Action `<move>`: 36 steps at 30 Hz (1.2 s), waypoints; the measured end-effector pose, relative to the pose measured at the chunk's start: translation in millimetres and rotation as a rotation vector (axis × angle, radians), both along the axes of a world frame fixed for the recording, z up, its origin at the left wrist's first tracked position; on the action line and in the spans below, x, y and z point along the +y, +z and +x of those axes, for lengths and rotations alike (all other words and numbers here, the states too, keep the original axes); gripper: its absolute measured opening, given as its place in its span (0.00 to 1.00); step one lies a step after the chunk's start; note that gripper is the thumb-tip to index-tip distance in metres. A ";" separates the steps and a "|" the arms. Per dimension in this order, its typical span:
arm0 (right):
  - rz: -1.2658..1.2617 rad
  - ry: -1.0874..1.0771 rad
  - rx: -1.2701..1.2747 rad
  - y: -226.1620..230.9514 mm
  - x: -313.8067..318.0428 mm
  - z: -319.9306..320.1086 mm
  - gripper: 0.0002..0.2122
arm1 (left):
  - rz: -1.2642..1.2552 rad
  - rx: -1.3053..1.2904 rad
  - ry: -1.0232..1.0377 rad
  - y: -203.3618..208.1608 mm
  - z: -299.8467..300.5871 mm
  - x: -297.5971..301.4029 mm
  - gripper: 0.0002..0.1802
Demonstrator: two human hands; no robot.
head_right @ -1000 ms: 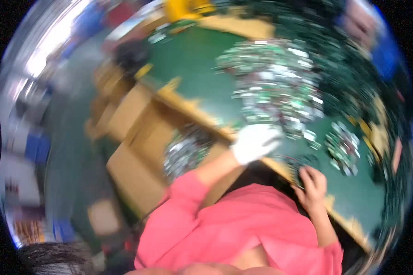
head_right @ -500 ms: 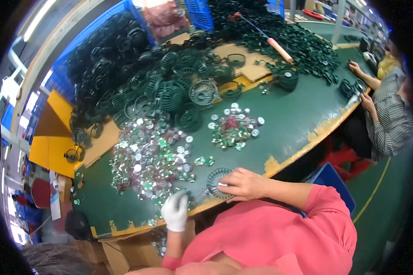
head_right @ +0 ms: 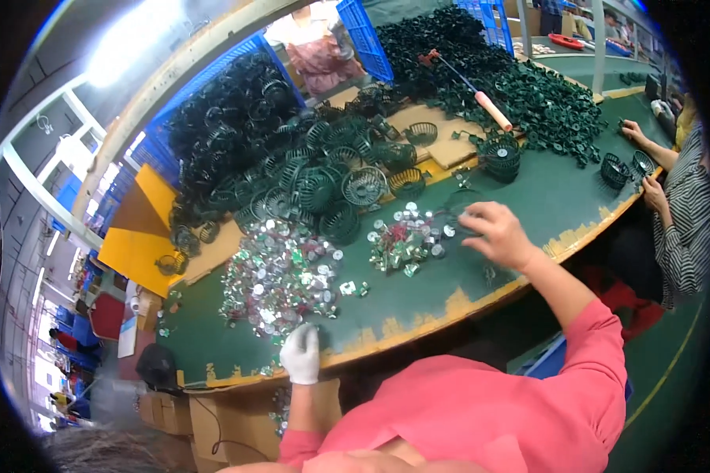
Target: The person assembles small electronic fan components by hand, placing circular circuit boards into green plastic housings.
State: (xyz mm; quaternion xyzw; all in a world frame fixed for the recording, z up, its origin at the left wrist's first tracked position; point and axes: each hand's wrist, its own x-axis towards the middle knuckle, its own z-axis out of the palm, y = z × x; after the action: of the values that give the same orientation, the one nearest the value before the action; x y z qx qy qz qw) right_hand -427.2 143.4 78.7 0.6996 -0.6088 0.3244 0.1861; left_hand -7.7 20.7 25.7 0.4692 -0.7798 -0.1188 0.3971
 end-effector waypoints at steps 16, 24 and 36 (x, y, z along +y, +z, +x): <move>0.363 -0.604 0.273 -26.0 -85.6 -96.5 0.35 | -0.108 0.058 0.104 1.5 -7.1 -3.6 0.15; 0.438 -0.733 0.150 -36.6 -70.7 -131.7 0.30 | -0.233 0.091 0.204 0.5 -7.5 11.0 0.14; 0.088 -0.324 0.168 -8.9 -91.7 -54.5 0.28 | -0.253 -0.057 0.204 4.0 -6.2 -7.3 0.21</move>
State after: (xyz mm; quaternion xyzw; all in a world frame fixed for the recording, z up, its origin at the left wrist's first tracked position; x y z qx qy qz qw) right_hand -481.8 51.7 69.9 0.6245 -0.7094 0.2040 0.2553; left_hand -13.8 13.4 29.7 0.4956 -0.7476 0.0344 0.4408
